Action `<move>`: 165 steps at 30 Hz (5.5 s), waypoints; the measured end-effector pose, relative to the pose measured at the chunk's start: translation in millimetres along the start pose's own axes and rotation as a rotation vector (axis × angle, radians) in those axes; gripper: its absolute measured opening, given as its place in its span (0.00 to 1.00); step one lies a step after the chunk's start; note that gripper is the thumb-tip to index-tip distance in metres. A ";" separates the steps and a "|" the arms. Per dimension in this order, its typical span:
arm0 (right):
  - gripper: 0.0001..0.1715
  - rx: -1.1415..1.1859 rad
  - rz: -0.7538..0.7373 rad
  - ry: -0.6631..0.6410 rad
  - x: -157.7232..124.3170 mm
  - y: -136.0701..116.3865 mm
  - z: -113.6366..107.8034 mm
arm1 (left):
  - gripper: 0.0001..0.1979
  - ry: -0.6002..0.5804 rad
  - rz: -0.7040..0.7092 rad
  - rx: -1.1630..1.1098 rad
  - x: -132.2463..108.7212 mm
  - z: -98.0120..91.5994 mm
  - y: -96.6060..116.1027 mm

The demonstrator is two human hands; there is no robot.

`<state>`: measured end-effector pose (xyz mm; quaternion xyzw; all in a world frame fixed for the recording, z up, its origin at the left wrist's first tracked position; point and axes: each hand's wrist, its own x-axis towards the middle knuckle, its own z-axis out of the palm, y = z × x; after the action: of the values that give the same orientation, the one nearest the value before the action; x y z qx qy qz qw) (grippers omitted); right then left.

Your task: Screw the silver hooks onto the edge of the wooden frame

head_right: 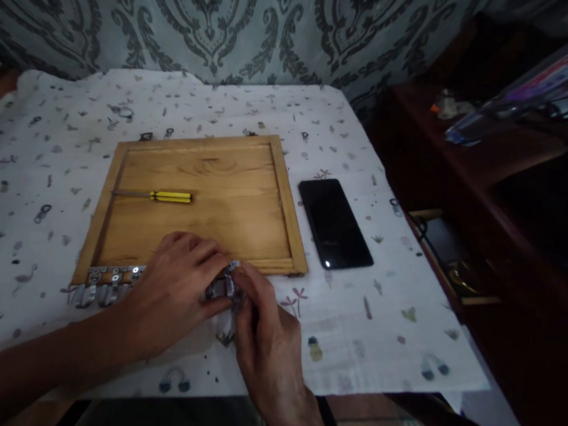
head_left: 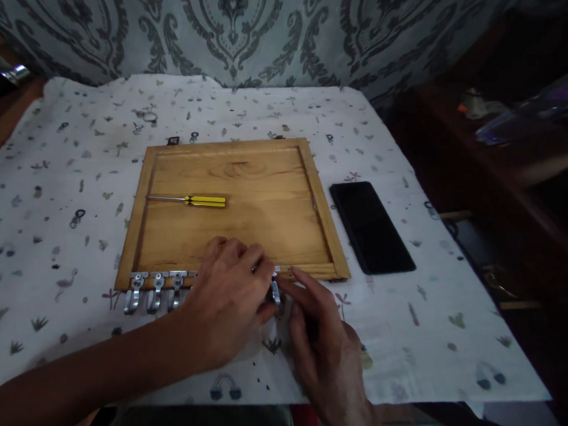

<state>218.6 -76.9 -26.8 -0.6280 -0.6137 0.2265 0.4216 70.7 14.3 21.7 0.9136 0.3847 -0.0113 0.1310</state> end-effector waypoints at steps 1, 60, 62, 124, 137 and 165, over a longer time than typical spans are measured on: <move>0.27 -0.007 -0.006 0.003 0.1 -0.5 -0.1 | 0.15 0.001 0.001 0.004 -0.2 -0.2 0.1; 0.20 -0.085 0.068 0.057 2.0 2.8 2.7 | 0.12 -0.028 0.033 -0.031 0.5 -5.6 -3.7; 0.20 -0.097 0.064 0.053 2.5 2.7 2.8 | 0.12 -0.027 0.036 -0.036 0.1 -5.7 -4.2; 0.15 -0.252 -0.221 -0.091 86.8 -31.0 -12.9 | 0.22 -0.051 0.021 -0.174 4.1 -13.9 -6.2; 0.13 -0.461 -0.394 -0.552 184.7 -41.1 62.2 | 0.22 -0.040 0.026 -0.178 1.9 -13.4 -8.9; 0.17 1.008 0.037 0.518 93.0 -46.7 -26.2 | 0.16 -0.024 0.045 -0.139 4.7 -6.5 -10.8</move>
<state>225.9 0.9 46.7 -0.3949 -0.2951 0.3373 0.8020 65.9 26.5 24.9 0.9107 0.3621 0.0075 0.1988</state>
